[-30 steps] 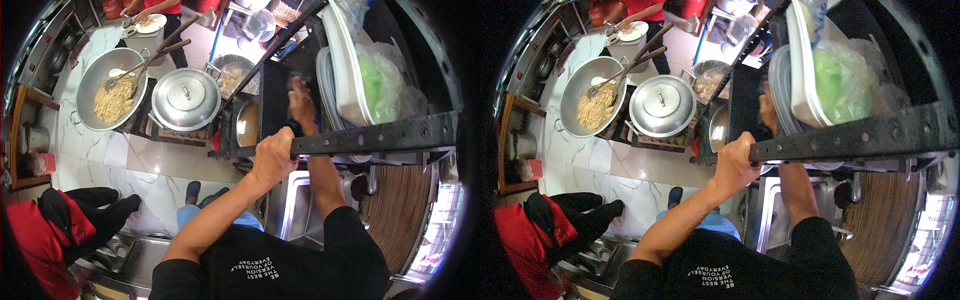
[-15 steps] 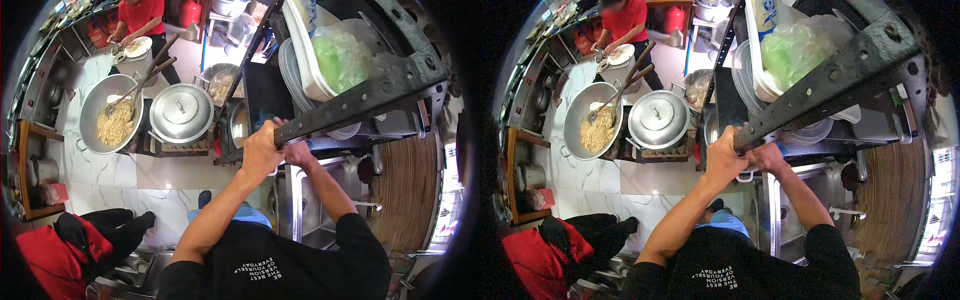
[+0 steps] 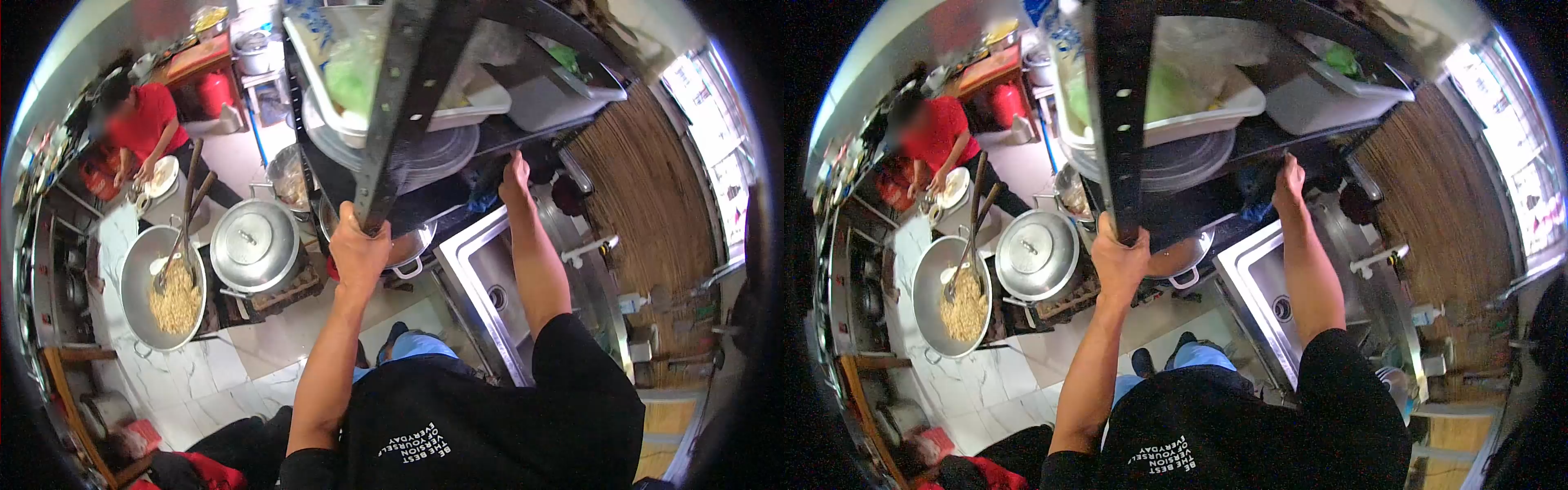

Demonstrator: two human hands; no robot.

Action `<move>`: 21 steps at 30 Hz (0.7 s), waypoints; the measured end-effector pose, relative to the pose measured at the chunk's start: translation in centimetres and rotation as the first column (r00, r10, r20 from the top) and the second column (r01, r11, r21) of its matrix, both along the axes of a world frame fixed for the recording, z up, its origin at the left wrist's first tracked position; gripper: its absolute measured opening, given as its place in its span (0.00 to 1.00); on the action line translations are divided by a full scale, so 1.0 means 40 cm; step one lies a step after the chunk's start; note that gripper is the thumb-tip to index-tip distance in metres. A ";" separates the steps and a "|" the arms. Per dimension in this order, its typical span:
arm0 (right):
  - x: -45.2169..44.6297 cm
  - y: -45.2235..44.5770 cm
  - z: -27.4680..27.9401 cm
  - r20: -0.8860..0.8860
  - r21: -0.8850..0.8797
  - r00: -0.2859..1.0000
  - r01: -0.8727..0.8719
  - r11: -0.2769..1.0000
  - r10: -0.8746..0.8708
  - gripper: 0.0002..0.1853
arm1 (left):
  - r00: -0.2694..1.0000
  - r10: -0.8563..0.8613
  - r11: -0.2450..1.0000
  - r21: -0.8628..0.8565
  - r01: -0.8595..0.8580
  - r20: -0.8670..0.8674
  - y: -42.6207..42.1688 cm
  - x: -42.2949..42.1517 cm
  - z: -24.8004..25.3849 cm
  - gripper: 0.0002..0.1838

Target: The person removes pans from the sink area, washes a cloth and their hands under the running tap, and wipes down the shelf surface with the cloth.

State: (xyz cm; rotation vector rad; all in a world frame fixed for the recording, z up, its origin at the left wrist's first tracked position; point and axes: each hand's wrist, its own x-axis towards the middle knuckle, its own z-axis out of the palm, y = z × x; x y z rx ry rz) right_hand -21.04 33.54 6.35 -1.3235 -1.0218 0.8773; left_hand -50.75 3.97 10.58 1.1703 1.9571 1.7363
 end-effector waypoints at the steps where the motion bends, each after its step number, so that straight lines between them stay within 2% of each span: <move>1: -0.062 -0.044 0.106 -0.254 -0.144 0.958 0.099 0.985 -0.134 0.21 | 1.000 0.005 0.999 0.041 -0.004 -0.011 0.004 0.003 -0.006 0.19; 4: -0.086 -0.100 0.253 -0.212 -0.234 0.976 0.000 0.972 -0.051 0.23 | 0.999 0.027 0.997 0.076 -0.026 -0.019 0.011 0.008 -0.013 0.16; 7: 0.003 0.109 0.127 -0.284 -0.332 0.957 -0.044 0.942 -0.055 0.21 | 0.999 0.043 0.998 0.043 -0.042 -0.024 0.014 0.010 -0.018 0.13; 8: 0.015 0.084 0.125 0.309 -0.298 0.938 -0.063 0.953 0.159 0.20 | 1.000 0.028 0.997 0.066 -0.027 -0.005 0.006 0.015 0.003 0.12; 9: 0.026 0.058 0.124 0.816 -0.192 0.559 0.017 0.981 0.150 0.20 | 0.999 0.036 0.997 0.067 -0.035 -0.014 0.006 0.018 0.002 0.12; 11: -0.027 0.013 0.082 0.897 0.153 0.394 0.155 0.976 -0.203 0.25 | 0.998 0.058 0.996 0.070 -0.056 -0.030 0.013 0.016 -0.004 0.11; 12: -0.016 0.032 0.043 0.930 0.151 0.342 -0.018 0.988 -0.136 0.30 | 0.998 0.062 0.996 0.070 -0.060 -0.021 0.014 0.016 -0.002 0.11; 13: -0.002 0.070 -0.039 0.969 0.207 0.184 -0.251 0.946 -0.163 0.33 | 0.998 0.066 0.995 0.069 -0.065 -0.012 0.014 0.019 0.000 0.10; 15: -0.074 -0.016 -0.054 0.988 0.109 0.136 -0.294 0.950 -0.071 0.34 | 0.996 0.085 0.995 0.053 -0.084 -0.017 0.012 0.027 -0.001 0.10; 18: -0.107 -0.013 -0.080 0.992 0.051 0.124 -0.274 0.961 -0.017 0.33 | 0.991 0.125 0.992 0.028 -0.123 -0.047 0.019 0.027 -0.009 0.07; 19: -0.116 -0.019 -0.089 0.990 0.097 0.133 -0.335 0.937 -0.055 0.30 | 0.990 0.138 0.990 0.021 -0.137 -0.036 0.021 0.027 -0.023 0.05; 21: -0.174 -0.102 -0.060 0.993 0.046 0.121 -0.443 0.895 0.009 0.27 | 0.989 0.144 0.989 0.026 -0.143 -0.040 0.027 0.028 -0.031 0.03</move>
